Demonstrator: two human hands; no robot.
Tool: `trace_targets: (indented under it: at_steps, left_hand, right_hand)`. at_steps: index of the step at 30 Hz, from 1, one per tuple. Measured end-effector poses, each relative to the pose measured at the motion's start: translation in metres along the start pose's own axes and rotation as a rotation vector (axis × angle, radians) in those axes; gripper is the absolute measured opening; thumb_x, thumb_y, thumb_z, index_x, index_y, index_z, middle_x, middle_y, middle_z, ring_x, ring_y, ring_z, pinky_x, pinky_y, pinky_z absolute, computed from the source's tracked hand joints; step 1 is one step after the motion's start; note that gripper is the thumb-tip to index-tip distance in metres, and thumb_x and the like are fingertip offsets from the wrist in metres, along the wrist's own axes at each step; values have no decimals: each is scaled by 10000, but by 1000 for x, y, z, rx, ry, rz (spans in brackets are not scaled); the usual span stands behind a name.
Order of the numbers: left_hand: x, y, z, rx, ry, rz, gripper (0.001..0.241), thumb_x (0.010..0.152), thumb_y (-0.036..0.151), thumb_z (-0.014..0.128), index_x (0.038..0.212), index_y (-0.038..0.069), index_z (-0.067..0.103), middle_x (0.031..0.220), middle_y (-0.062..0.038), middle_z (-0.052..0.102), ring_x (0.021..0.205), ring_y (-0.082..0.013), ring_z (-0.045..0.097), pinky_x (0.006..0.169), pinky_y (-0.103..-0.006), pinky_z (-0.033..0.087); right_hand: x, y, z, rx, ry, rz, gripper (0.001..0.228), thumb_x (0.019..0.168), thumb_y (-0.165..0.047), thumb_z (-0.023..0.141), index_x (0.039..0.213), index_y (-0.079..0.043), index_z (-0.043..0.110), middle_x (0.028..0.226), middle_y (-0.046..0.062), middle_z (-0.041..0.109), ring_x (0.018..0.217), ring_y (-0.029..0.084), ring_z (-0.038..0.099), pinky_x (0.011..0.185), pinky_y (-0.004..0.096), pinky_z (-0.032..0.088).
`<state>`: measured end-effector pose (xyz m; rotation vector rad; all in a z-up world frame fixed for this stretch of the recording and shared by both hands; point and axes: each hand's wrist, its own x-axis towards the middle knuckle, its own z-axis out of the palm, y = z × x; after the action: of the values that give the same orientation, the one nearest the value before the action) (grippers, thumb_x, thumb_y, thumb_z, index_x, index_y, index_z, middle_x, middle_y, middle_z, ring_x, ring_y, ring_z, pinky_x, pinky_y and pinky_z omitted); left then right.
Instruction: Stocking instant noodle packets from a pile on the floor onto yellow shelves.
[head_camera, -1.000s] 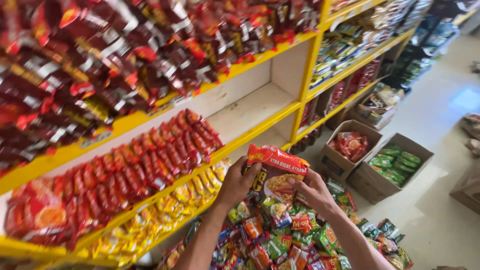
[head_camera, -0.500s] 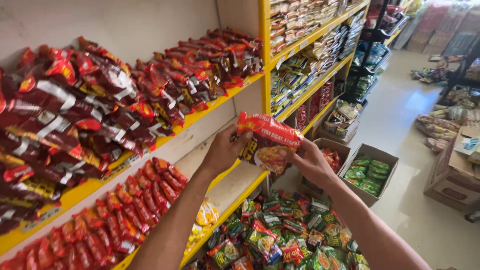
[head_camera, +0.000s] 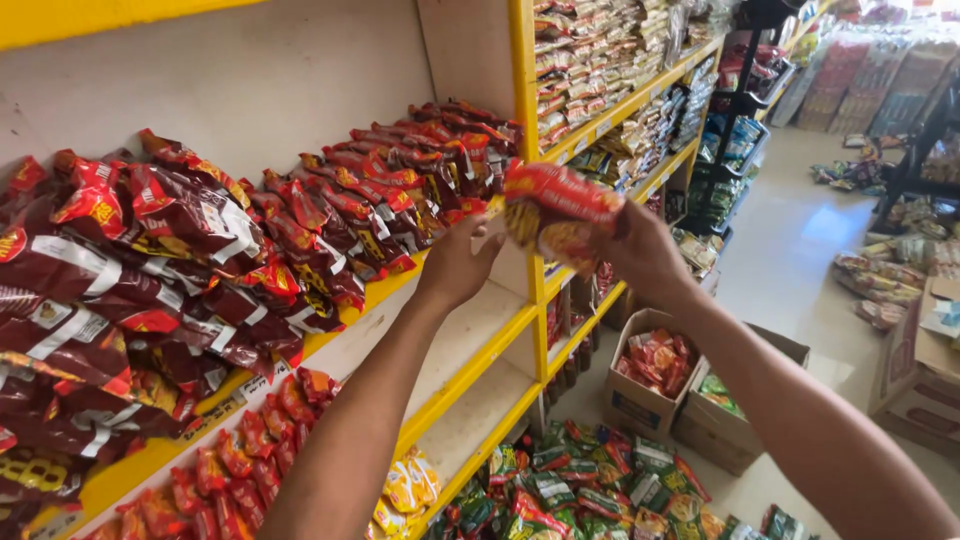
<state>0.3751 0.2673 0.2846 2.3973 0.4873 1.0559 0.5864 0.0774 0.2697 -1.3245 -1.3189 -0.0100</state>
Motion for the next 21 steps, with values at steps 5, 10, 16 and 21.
trace_targets:
  at_steps: [5, 10, 16, 21]
  left_hand:
    - [30, -42, 27, 298, 0, 38, 489, 919, 327, 687, 1294, 25, 603, 1291, -187, 624, 1223, -394, 562, 1032, -485, 448]
    - [95, -50, 58, 433, -27, 253, 519, 901, 269, 706, 1311, -17, 563, 1375, -197, 560, 1316, -396, 497, 1096, -495, 399]
    - [189, -66, 90, 747, 26, 430, 557, 859, 182, 710, 1348, -43, 566, 1447, -217, 531, 1360, -430, 456, 1135, -509, 372]
    - [215, -70, 84, 869, 10, 330, 608, 847, 240, 705, 1365, -37, 548, 1499, -197, 462, 1421, -396, 382, 1150, -563, 290]
  right_hand:
    - [71, 26, -19, -391, 172, 136, 348, 921, -193, 714, 1195, -5, 611, 1068, 123, 715, 921, 209, 679, 804, 385, 553]
    - [120, 38, -16, -439, 226, 179, 406, 919, -326, 789, 1090, -6, 607, 998, 149, 703, 894, 262, 683, 775, 426, 536]
    - [139, 78, -20, -574, 241, -48, 330, 918, -259, 739, 1068, 5, 609, 980, 201, 703, 905, 373, 688, 796, 480, 516]
    - [144, 75, -27, -563, 246, -104, 303, 962, -239, 728, 1037, 3, 562, 919, 209, 682, 860, 377, 679, 778, 486, 510]
